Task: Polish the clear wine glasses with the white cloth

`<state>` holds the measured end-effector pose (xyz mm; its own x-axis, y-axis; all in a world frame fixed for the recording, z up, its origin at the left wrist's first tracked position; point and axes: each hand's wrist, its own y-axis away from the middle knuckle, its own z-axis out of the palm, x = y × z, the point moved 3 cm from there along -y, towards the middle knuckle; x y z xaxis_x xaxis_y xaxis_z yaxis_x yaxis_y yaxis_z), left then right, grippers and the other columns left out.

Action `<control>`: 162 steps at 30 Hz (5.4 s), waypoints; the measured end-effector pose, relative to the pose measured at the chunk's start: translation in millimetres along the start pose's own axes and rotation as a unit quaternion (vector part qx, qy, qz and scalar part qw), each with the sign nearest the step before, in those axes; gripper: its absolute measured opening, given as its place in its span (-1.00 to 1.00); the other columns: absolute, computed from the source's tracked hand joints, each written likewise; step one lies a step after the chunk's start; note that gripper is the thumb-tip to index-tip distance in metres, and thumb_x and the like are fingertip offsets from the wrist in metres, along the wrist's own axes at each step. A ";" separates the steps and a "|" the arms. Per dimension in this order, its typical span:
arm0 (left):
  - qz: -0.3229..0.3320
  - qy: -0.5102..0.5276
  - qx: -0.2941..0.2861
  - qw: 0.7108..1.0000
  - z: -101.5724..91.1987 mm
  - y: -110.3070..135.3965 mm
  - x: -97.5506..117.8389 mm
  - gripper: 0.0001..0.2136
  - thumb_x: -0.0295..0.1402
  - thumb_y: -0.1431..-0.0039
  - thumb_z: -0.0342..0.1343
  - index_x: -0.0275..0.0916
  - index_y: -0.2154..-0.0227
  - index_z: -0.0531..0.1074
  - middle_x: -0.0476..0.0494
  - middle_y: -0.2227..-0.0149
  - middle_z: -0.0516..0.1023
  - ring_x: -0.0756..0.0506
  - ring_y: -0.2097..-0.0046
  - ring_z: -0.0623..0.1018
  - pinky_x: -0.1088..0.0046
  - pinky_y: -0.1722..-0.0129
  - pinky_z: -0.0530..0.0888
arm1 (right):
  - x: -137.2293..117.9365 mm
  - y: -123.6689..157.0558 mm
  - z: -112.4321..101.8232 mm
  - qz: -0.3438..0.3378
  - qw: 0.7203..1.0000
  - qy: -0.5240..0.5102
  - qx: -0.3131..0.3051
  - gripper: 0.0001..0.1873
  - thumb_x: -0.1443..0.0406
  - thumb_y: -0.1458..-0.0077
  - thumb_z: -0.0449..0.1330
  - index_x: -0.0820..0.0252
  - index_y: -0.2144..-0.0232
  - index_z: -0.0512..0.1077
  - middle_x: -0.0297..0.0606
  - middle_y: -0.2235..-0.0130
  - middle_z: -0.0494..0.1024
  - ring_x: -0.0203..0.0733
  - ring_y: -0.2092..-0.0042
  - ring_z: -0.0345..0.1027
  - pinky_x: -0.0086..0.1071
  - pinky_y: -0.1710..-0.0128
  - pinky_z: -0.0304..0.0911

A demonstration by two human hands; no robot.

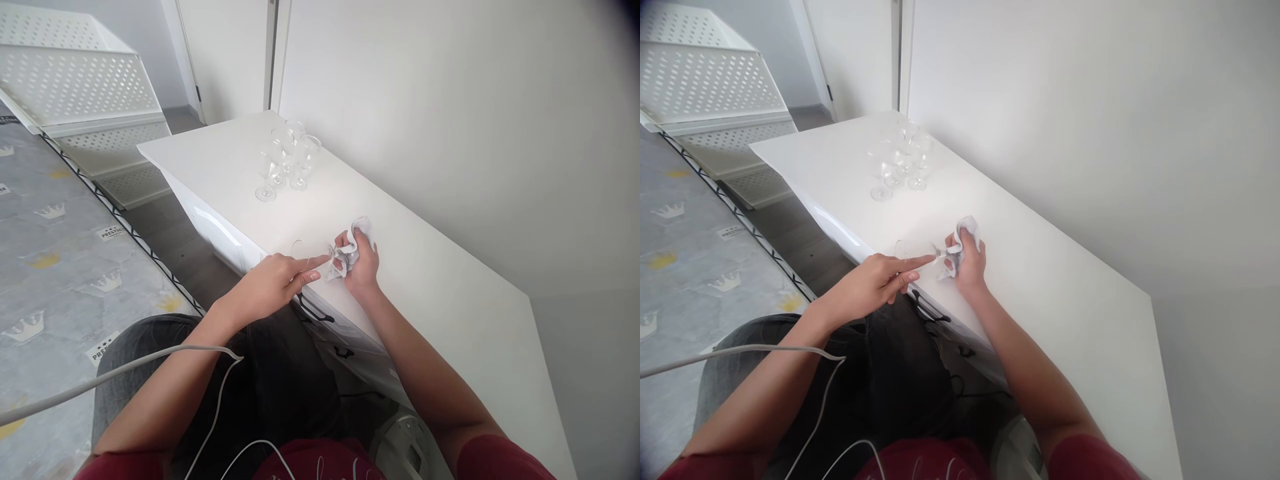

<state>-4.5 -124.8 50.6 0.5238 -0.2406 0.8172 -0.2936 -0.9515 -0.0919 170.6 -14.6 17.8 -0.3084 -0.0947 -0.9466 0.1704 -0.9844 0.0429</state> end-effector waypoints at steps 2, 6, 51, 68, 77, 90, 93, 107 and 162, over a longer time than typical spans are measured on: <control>-0.022 0.062 -0.026 0.997 2.2 1.2 -1.6 -0.44 0.01 -0.55 -0.16 -0.11 -0.43 0.33 0.03 0.50 0.51 -0.03 0.53 0.48 0.45 0.36 0.45 | 0.4 -0.6 -2.0 -0.012 1.000 0.009 0.004 -0.53 -0.03 -0.16 0.33 0.14 0.53 0.33 -0.41 0.50 0.35 -0.42 0.64 0.05 -0.43 0.74 -0.01; -0.046 0.121 -0.047 0.990 3.4 2.8 -4.0 -0.42 0.02 -0.53 -0.12 -0.09 -0.46 0.26 0.04 0.50 0.50 -0.01 0.55 0.48 0.47 0.38 0.48 | -1.2 0.6 -3.4 -0.036 0.999 0.024 0.004 -0.52 -0.04 -0.19 0.31 0.14 0.54 0.34 -0.39 0.48 0.36 -0.40 0.62 0.09 -0.43 0.71 0.03; -0.132 0.335 0.022 0.933 6.8 -5.3 -19.9 -0.43 0.03 -0.46 0.06 -0.32 -0.27 0.49 0.03 0.61 0.45 0.03 0.62 0.33 0.47 0.51 0.40 | -14.8 7.3 -8.8 -0.172 0.970 0.131 0.112 -0.61 0.01 -0.32 0.15 0.12 0.34 0.58 -0.29 0.28 0.58 -0.22 0.26 0.49 -0.38 0.27 0.41; -0.079 -0.124 0.261 0.954 1.2 -1.5 -14.3 -0.74 -0.23 -0.50 0.01 -0.21 0.16 0.56 0.01 0.59 0.48 -0.04 0.57 0.40 0.45 0.46 0.26 | -1.7 8.9 -4.2 -0.337 0.751 0.515 -0.237 -0.61 0.34 -0.16 0.27 0.00 -0.04 0.60 -0.17 -0.30 0.48 -0.23 0.31 0.46 -0.28 0.34 0.36; -0.060 -0.228 0.292 0.927 10.0 0.9 -8.8 -0.75 -0.17 -0.52 -0.02 -0.18 0.22 0.45 0.08 0.65 0.26 -0.02 0.64 0.27 0.46 0.56 0.07 | 3.1 15.2 4.1 -0.282 0.654 0.651 -0.261 -0.46 0.27 -0.20 0.24 -0.06 -0.23 0.49 -0.28 -0.47 0.30 -0.23 0.25 0.51 -0.30 0.31 0.41; 0.018 -0.242 0.305 0.921 17.5 -0.7 -4.5 -0.83 -0.22 -0.52 0.03 -0.18 0.14 0.41 0.12 0.61 0.36 0.04 0.63 0.31 0.48 0.56 0.07 | 3.3 16.8 10.1 -0.238 0.601 0.715 -0.267 -0.48 0.24 -0.23 0.18 -0.12 -0.23 0.47 -0.42 -0.55 0.13 -0.18 0.22 0.55 -0.29 0.38 0.37; 0.022 -0.230 0.305 0.924 17.1 -0.8 -4.8 -0.85 -0.22 -0.52 0.03 -0.17 0.12 0.39 0.13 0.60 0.36 0.04 0.63 0.31 0.49 0.57 0.09 | 3.0 17.4 10.8 -0.232 0.594 0.723 -0.265 -0.50 0.21 -0.25 0.18 -0.12 -0.23 0.47 -0.40 -0.53 0.18 -0.13 0.18 0.57 -0.27 0.37 0.38; -0.010 -0.165 0.220 0.961 16.1 -6.6 -5.5 -0.56 -0.38 -0.45 0.04 -0.09 -0.31 0.14 0.14 0.48 0.51 -0.02 0.53 0.50 0.54 0.54 0.27 | 6.2 17.4 13.7 -0.210 0.577 0.739 -0.277 -0.41 0.16 -0.36 0.10 -0.13 -0.40 0.33 -0.29 -0.49 0.28 -0.06 0.10 0.59 -0.27 0.33 0.39; -0.061 0.386 0.386 0.835 -66.2 -47.3 -117.0 -0.49 -0.18 -0.21 0.30 -0.02 -0.17 0.27 -0.30 -0.33 0.23 -0.09 0.17 0.71 0.36 0.26 0.68 | -24.4 -45.3 -61.7 0.077 0.602 0.790 0.087 -0.35 0.02 -0.40 -0.03 0.40 -0.29 0.30 0.40 -0.27 0.38 0.36 -0.06 0.57 0.06 0.02 0.46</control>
<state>-104.9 -39.0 -3.0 -0.2476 -0.2208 0.9434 0.4841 -0.8716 -0.0769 228.2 41.5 19.2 0.9971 -0.0627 -0.0442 -0.0594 -0.9956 0.0725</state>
